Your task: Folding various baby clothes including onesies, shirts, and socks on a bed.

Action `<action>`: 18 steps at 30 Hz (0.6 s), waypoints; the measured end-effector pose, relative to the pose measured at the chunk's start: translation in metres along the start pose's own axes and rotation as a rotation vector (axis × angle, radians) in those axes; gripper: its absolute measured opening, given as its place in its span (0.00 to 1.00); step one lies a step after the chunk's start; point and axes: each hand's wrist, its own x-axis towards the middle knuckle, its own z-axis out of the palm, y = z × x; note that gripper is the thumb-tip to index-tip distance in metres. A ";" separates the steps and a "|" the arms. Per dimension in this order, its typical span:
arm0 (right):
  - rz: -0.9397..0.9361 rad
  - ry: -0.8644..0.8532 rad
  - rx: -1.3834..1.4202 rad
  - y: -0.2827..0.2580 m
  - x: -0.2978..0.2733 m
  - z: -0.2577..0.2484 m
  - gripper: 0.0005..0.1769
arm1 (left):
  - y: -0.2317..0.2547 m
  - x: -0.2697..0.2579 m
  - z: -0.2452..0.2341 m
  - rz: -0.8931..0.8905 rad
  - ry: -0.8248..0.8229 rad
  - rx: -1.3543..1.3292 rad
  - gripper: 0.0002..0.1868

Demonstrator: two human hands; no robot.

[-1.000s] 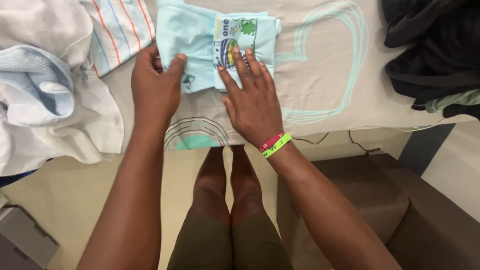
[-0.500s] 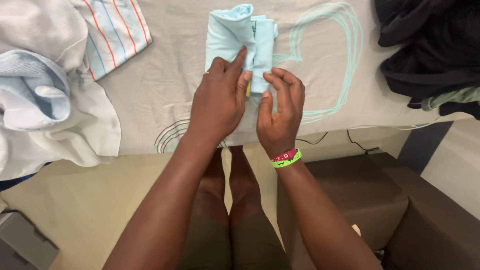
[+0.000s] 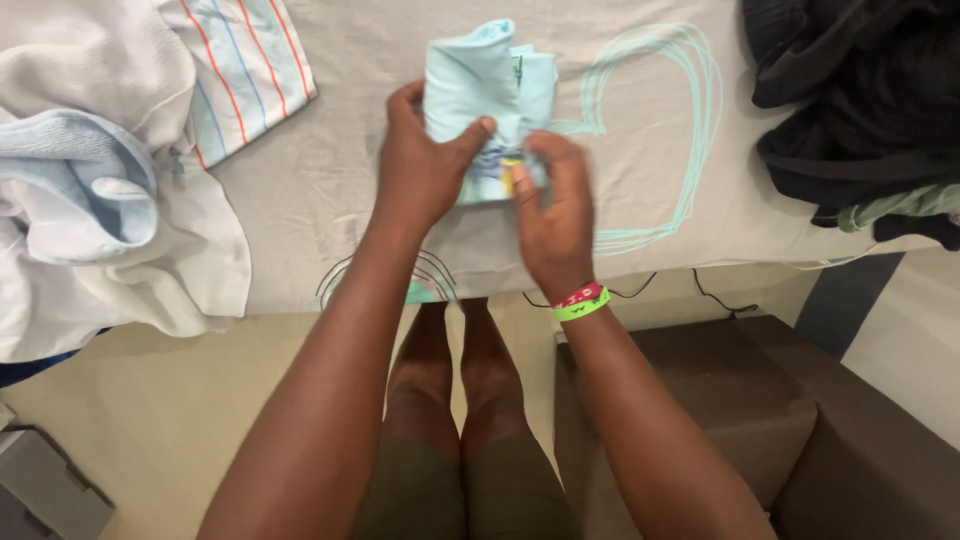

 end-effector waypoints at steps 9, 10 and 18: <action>0.674 0.309 0.565 -0.019 -0.014 -0.003 0.43 | 0.004 -0.016 0.003 -0.373 -0.352 -0.779 0.21; 0.888 0.343 0.787 -0.034 -0.019 -0.007 0.43 | 0.003 -0.022 0.005 -0.392 -0.323 -0.956 0.22; 0.608 0.250 1.229 -0.019 -0.015 -0.015 0.26 | -0.006 -0.063 0.002 -0.198 -0.367 -0.903 0.25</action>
